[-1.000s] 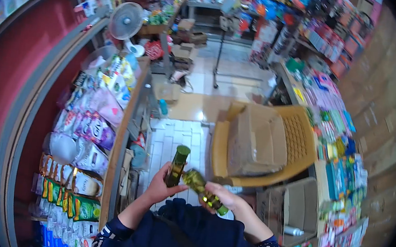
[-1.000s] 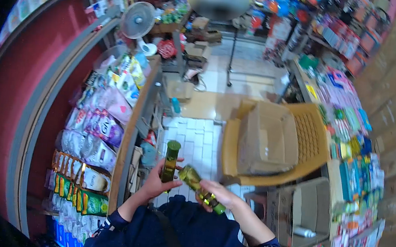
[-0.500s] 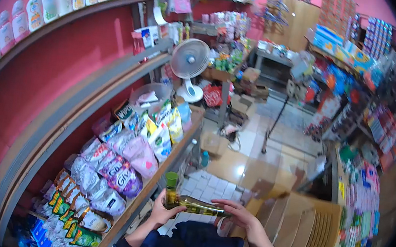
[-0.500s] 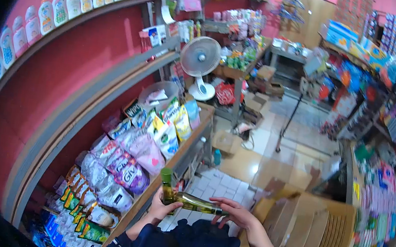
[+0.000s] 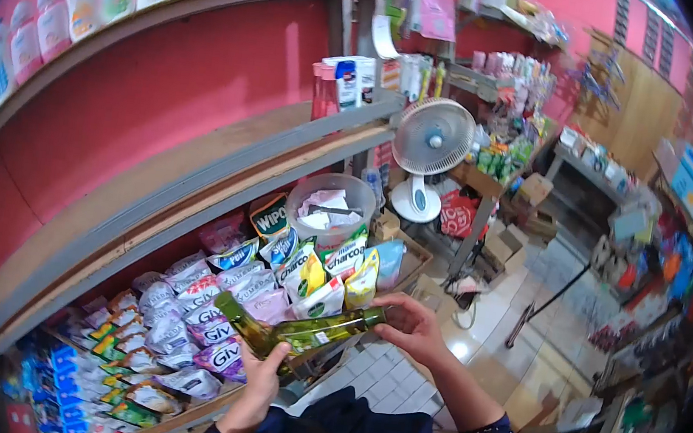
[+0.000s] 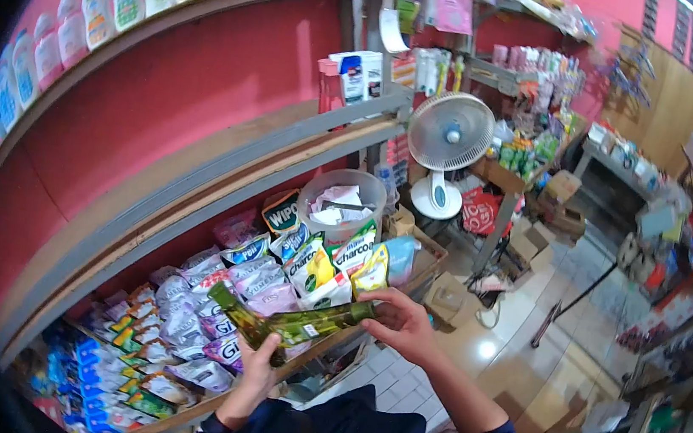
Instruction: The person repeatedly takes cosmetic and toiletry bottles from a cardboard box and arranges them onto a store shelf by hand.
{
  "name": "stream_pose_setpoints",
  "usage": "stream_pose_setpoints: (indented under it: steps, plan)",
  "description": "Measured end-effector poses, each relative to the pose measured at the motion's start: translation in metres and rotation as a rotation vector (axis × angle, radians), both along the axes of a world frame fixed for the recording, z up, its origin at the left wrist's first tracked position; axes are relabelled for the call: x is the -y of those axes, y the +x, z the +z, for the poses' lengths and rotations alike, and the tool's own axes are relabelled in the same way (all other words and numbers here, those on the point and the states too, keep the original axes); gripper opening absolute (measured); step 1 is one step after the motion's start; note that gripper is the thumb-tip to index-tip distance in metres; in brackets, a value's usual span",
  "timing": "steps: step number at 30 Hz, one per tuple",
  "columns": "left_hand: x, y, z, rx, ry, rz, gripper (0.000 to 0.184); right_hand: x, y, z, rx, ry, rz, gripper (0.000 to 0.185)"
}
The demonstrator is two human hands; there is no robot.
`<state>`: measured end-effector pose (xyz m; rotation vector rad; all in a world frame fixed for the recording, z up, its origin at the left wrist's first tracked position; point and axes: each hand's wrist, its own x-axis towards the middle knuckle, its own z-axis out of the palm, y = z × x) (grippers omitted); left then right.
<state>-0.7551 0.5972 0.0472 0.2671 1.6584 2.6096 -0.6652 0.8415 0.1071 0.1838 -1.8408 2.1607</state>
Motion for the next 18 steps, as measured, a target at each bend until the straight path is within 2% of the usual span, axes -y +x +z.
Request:
stream_pose_setpoints:
  steps: [2,5,8,9,10,13,14,16,17,18]
  plan:
    - [0.000,-0.022,-0.004,-0.061,0.019,0.010,0.048,-0.011,-0.028,0.015,-0.031,0.086,0.053,0.036]
    - [-0.008,-0.036,0.027,-0.078,0.080,-0.014,0.049,-0.025,-0.069,0.042,-0.170,0.237,0.120,0.034]
    - [-0.013,-0.061,0.014,-0.192,-0.047,0.085,0.050,-0.047,-0.100,0.104,-0.454,0.683,0.064,0.032]
    - [-0.016,-0.067,0.025,-0.207,-0.022,0.040,0.052,-0.060,-0.109,0.123,-0.445,0.724,0.024,0.032]
    - [-0.019,-0.073,0.033,-0.226,0.021,0.033,0.053,-0.071,-0.120,0.138,-0.422,0.571,0.009,0.031]
    - [-0.022,-0.086,0.026,-0.215,0.023,0.086,0.052,-0.123,-0.170,0.211,-0.889,0.925,-0.283,0.035]
    - [-0.030,-0.087,0.023,-0.205,0.005,0.166,0.055,-0.132,-0.183,0.232,-0.819,0.832,-0.363,0.034]
    - [-0.049,-0.089,0.032,-0.256,-0.016,0.261,0.054,-0.148,-0.222,0.271,-0.798,0.656,-0.312,0.032]
    - [-0.056,-0.093,0.022,-0.222,-0.038,0.294,0.060,-0.159,-0.246,0.289,-0.850,0.674,-0.303,0.033]
    - [-0.070,-0.094,0.027,-0.179,0.054,0.325,0.062,-0.165,-0.268,0.305,-0.849,0.680,-0.285,0.032]
